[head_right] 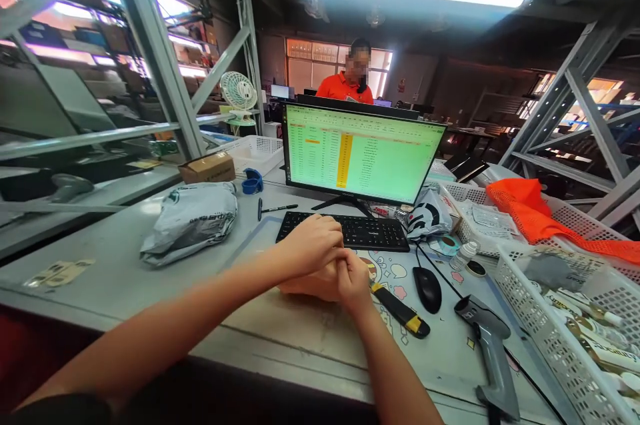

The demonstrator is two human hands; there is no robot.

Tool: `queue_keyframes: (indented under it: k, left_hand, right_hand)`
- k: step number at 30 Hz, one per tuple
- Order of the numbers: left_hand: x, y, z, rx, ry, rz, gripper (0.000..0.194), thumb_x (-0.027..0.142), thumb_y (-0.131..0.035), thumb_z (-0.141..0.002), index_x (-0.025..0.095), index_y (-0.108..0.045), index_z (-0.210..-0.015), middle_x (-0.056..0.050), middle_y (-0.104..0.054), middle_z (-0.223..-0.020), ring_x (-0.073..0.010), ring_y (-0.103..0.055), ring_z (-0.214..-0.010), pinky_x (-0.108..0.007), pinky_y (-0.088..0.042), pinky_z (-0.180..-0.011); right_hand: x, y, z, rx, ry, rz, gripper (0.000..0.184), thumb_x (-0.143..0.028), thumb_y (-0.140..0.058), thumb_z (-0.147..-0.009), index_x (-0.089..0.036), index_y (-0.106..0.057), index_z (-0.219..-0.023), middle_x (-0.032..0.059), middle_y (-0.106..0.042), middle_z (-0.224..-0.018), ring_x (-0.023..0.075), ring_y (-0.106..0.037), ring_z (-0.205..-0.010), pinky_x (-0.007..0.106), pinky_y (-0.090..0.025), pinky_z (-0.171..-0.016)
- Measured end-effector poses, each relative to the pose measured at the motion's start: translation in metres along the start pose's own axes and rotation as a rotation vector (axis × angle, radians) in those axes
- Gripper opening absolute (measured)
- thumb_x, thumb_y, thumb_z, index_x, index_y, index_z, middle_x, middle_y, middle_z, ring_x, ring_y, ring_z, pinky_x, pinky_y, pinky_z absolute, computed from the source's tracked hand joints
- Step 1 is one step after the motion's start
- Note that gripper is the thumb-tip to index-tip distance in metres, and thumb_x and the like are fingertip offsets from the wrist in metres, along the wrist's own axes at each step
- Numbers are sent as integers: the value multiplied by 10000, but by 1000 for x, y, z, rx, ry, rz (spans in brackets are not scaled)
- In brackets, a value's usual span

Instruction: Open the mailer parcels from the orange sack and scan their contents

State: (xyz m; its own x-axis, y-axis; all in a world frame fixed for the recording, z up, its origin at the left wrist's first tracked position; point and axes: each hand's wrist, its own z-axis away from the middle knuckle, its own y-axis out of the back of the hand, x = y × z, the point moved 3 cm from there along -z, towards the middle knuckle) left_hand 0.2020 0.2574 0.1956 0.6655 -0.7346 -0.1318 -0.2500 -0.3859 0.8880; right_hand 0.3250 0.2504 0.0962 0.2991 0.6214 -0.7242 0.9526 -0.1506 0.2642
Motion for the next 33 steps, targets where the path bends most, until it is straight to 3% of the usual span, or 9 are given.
queue_keyframes:
  k: [6,13,15,18,22,25,28,30,33]
  left_hand:
    - [-10,22,24,-79,-29,-248,244,350,-660,-931,121,-695,-854,-100,-688,-884,-260,-590,-935,-357,-359,-753]
    - [-57,62,76,-73,220,-318,215,316,-634,-931,129,-673,-834,-121,-674,-936,-281,-590,-995,-382,-418,-835]
    - [-67,52,93,14,358,-90,203,314,-592,-939,139,-667,-868,-130,-677,-1009,-287,-600,-1046,-414,-448,-912]
    - [-68,10,116,117,568,442,308,386,-687,-842,158,-662,-1048,-125,-687,-1161,-300,-622,-1124,-447,-482,-990]
    - [-32,-66,127,66,540,756,490,413,-794,-738,189,-680,-1159,-73,-763,-1109,-271,-721,-981,-362,-590,-828]
    - [-4,-105,126,200,538,1010,532,398,-767,-772,180,-660,-1244,-88,-751,-1187,-271,-716,-1029,-378,-596,-867]
    - [11,-113,133,364,602,1048,513,387,-695,-837,162,-635,-1294,-118,-713,-1271,-283,-674,-1130,-425,-545,-989]
    - [16,-102,143,403,612,982,415,388,-625,-900,189,-666,-1262,-100,-725,-1248,-272,-670,-1135,-419,-516,-1023]
    - [22,-80,162,401,597,847,336,391,-566,-950,225,-708,-1205,-69,-758,-1141,-246,-692,-1047,-367,-527,-967]
  right_hand:
    - [4,16,-5,147,-90,-91,386,-499,-513,-967,-196,-597,-742,-27,-512,-647,150,-456,-635,270,-328,-598]
    - [23,24,-13,272,-185,-282,478,-642,-563,-908,-190,-558,-755,-34,-504,-682,129,-445,-632,250,-368,-582]
    - [27,21,-13,274,-193,-324,477,-650,-578,-894,-194,-545,-759,-35,-514,-692,126,-460,-629,245,-384,-578]
    - [29,18,-15,275,-176,-369,473,-662,-554,-894,-203,-523,-782,-35,-529,-696,130,-496,-617,248,-424,-573]
    - [24,18,-17,278,-79,-342,402,-597,-505,-937,-200,-561,-920,3,-609,-780,162,-584,-668,291,-486,-625]
    - [8,24,-13,292,46,-261,336,-481,-594,-917,-205,-602,-1109,76,-671,-1041,233,-649,-928,403,-511,-843]
    - [-23,30,-4,228,337,24,148,-312,-644,-897,-229,-695,-1009,79,-672,-1137,284,-591,-1153,500,-388,-1041]
    - [-45,30,5,175,540,254,91,-218,-610,-918,-232,-700,-915,54,-695,-1030,284,-600,-1134,530,-349,-1047]
    - [-67,29,19,109,655,401,80,-155,-626,-919,-223,-664,-901,27,-687,-906,266,-624,-1048,538,-353,-1025]
